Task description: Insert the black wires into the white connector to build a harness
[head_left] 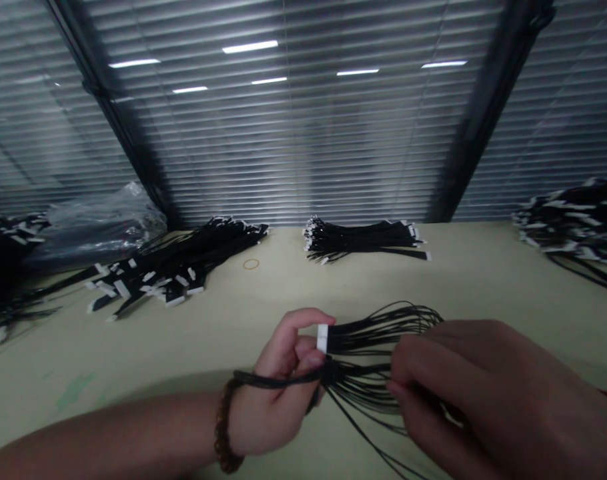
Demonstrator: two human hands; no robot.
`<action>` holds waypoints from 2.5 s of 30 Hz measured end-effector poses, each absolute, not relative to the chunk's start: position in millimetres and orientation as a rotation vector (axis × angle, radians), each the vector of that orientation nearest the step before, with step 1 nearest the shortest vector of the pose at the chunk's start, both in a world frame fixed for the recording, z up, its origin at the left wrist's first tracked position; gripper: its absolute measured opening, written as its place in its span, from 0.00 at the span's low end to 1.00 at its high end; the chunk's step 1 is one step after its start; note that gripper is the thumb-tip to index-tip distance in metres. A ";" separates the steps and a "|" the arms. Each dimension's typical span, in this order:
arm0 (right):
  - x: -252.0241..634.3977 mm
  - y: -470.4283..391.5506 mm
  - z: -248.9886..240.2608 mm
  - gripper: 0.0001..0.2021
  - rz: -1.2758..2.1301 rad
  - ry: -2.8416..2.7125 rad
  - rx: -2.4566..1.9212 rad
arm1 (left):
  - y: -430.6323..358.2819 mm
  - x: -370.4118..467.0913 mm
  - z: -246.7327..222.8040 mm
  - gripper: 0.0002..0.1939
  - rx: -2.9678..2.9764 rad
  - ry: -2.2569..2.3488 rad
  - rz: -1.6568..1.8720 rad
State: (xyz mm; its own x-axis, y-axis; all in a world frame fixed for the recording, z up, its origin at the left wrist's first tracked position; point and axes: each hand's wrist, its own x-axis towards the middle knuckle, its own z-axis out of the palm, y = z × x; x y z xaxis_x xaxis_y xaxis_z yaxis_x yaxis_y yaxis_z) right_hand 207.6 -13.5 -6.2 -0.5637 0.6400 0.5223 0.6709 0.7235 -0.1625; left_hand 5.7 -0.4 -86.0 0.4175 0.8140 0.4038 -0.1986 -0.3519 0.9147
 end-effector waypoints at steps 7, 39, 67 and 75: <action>213.6 -22.8 -16.7 0.08 -0.121 -2.388 -0.866 | -2.4 5.0 -85.0 0.10 1.575 0.562 1.194; 206.2 -14.9 -20.7 0.12 -0.289 -2.456 -0.753 | -3.2 11.3 -79.4 0.14 1.432 0.722 1.129; 192.3 -16.8 -21.3 0.20 -0.522 -2.265 -0.541 | -5.9 8.4 -82.7 0.10 1.508 0.489 1.148; 193.7 -27.0 -23.2 0.22 -0.524 -2.322 -0.602 | -3.4 8.8 -88.6 0.12 1.546 0.411 1.180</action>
State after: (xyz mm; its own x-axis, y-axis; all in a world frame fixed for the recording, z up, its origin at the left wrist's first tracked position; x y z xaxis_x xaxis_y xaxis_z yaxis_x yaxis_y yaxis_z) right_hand 193.7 -27.0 -23.2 -0.6670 0.2759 0.6921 0.5462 0.8128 0.2024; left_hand 8.8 -3.4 -88.6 0.4452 0.7685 0.4595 -0.3168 -0.3448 0.8836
